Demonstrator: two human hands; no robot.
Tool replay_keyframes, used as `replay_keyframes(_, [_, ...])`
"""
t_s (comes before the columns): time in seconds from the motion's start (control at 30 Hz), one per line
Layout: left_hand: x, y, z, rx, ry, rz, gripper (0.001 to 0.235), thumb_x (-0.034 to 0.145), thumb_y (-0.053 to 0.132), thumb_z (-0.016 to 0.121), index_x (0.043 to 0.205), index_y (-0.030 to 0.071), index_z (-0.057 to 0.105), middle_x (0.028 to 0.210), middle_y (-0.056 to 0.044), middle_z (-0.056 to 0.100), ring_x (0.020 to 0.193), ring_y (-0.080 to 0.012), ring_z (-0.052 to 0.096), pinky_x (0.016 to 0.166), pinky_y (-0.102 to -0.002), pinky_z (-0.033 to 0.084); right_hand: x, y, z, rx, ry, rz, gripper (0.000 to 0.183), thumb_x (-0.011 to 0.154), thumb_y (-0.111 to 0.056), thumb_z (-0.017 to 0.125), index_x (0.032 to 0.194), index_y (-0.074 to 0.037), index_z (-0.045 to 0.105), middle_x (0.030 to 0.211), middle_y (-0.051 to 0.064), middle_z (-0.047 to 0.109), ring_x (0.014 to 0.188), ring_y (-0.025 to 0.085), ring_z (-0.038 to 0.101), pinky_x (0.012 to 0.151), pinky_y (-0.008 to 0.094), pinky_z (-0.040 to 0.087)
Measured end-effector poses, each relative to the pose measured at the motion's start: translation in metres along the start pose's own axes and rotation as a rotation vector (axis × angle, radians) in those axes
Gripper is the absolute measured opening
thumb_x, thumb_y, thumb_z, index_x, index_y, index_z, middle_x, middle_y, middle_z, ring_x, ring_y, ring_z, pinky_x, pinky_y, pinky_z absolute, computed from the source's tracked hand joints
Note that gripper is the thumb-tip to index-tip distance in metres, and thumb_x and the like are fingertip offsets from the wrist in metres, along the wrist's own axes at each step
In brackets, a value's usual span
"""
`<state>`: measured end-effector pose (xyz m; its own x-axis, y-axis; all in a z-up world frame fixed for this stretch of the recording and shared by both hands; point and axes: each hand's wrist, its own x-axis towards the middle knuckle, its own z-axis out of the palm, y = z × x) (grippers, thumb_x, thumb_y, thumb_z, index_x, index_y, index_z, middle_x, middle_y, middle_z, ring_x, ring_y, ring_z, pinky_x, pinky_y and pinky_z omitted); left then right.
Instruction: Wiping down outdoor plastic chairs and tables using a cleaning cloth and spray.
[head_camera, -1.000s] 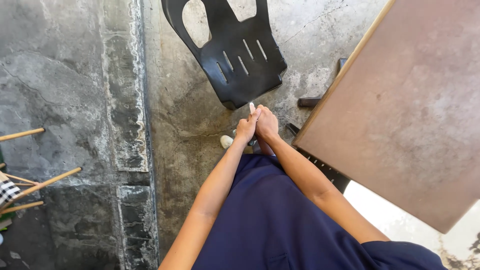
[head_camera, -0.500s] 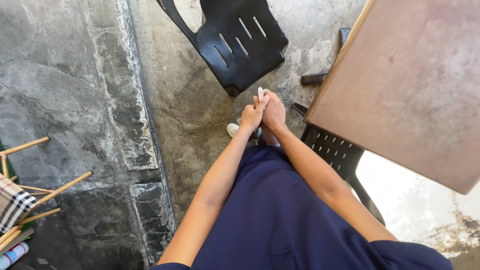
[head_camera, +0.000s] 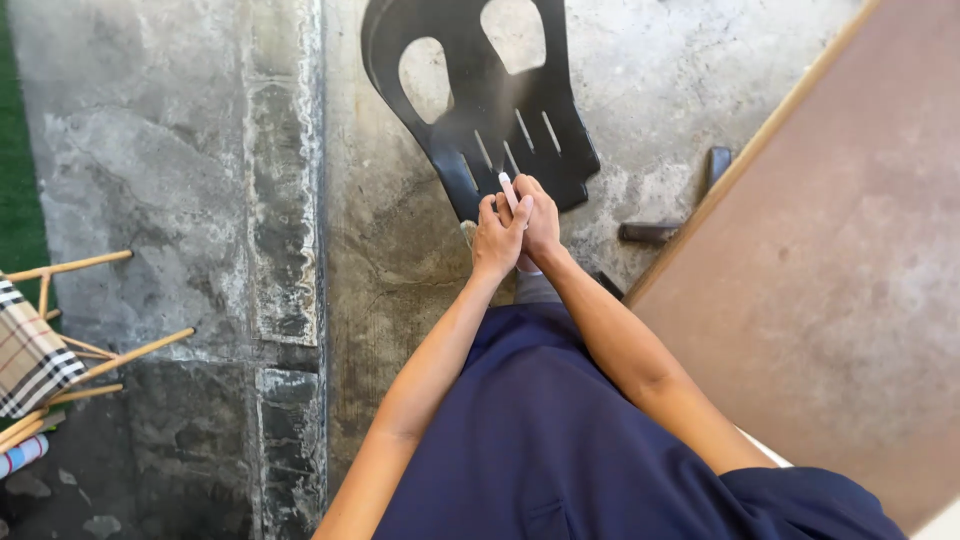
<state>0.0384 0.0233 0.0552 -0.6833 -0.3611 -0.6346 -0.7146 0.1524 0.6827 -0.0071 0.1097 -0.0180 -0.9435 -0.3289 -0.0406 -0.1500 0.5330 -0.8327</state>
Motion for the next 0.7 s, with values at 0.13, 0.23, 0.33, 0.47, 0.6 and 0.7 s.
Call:
replay_keyframes(0.13, [0.018,0.021,0.001,-0.053,-0.009,0.049,0.094,0.089,0.077,0.056,0.144,0.001,0.043,0.139,-0.032,0.056,0.136,-0.0466,0.051,0.114,-0.056,0.041,0.026,-0.025,-0.021,0.042,0.035,-0.014,0.025,0.092,-0.032,0.07,0.107,-0.016,0.058,0.098,0.014,0.064,0.088,0.048,0.066,0.068,0.058,0.055])
replay_keyframes(0.23, [0.028,0.025,0.012,0.006,-0.059,0.065,0.094,0.09,0.076,0.054,0.142,-0.002,0.047,0.14,-0.034,0.054,0.137,-0.0483,0.05,0.116,-0.057,0.039,0.029,-0.02,-0.03,0.063,0.105,0.012,0.023,0.097,-0.034,0.069,0.112,-0.018,0.063,0.105,0.011,0.067,0.092,0.047,0.067,0.069,0.059,0.055])
replay_keyframes(0.33, [0.055,0.016,0.038,0.036,-0.129,0.125,0.092,0.086,0.079,0.059,0.138,0.004,0.05,0.138,-0.027,0.057,0.135,-0.043,0.053,0.116,-0.051,0.041,0.03,-0.018,-0.051,0.129,0.22,0.041,0.021,0.099,-0.034,0.068,0.11,-0.017,0.065,0.115,0.007,0.069,0.091,0.043,0.07,0.069,0.053,0.057])
replay_keyframes(0.47, [0.042,0.031,0.069,0.143,-0.217,0.236,0.09,0.086,0.077,0.062,0.135,0.002,0.051,0.135,-0.026,0.054,0.133,-0.0443,0.053,0.115,-0.054,0.041,0.019,0.007,-0.075,0.199,0.414,0.069,0.022,0.096,-0.028,0.075,0.112,-0.016,0.068,0.118,0.007,0.069,0.096,0.04,0.07,0.074,0.047,0.058])
replay_keyframes(0.6, [0.005,0.052,0.09,0.174,-0.211,0.593,0.072,0.091,0.064,0.068,0.129,0.004,0.053,0.126,-0.018,0.051,0.124,-0.0437,0.058,0.105,-0.052,0.049,-0.011,-0.001,-0.113,0.317,0.621,-0.008,0.03,0.095,-0.026,0.078,0.12,-0.012,0.069,0.126,0.015,0.066,0.112,0.038,0.067,0.086,0.044,0.055])
replay_keyframes(0.7, [-0.02,0.07,0.109,0.196,-0.268,0.806,0.064,0.091,0.059,0.07,0.13,0.011,0.053,0.132,-0.011,0.048,0.119,-0.0401,0.062,0.099,-0.052,0.053,-0.038,-0.019,-0.15,0.201,0.778,-0.003,0.033,0.099,-0.031,0.073,0.124,-0.01,0.067,0.128,0.017,0.064,0.116,0.04,0.064,0.088,0.048,0.054])
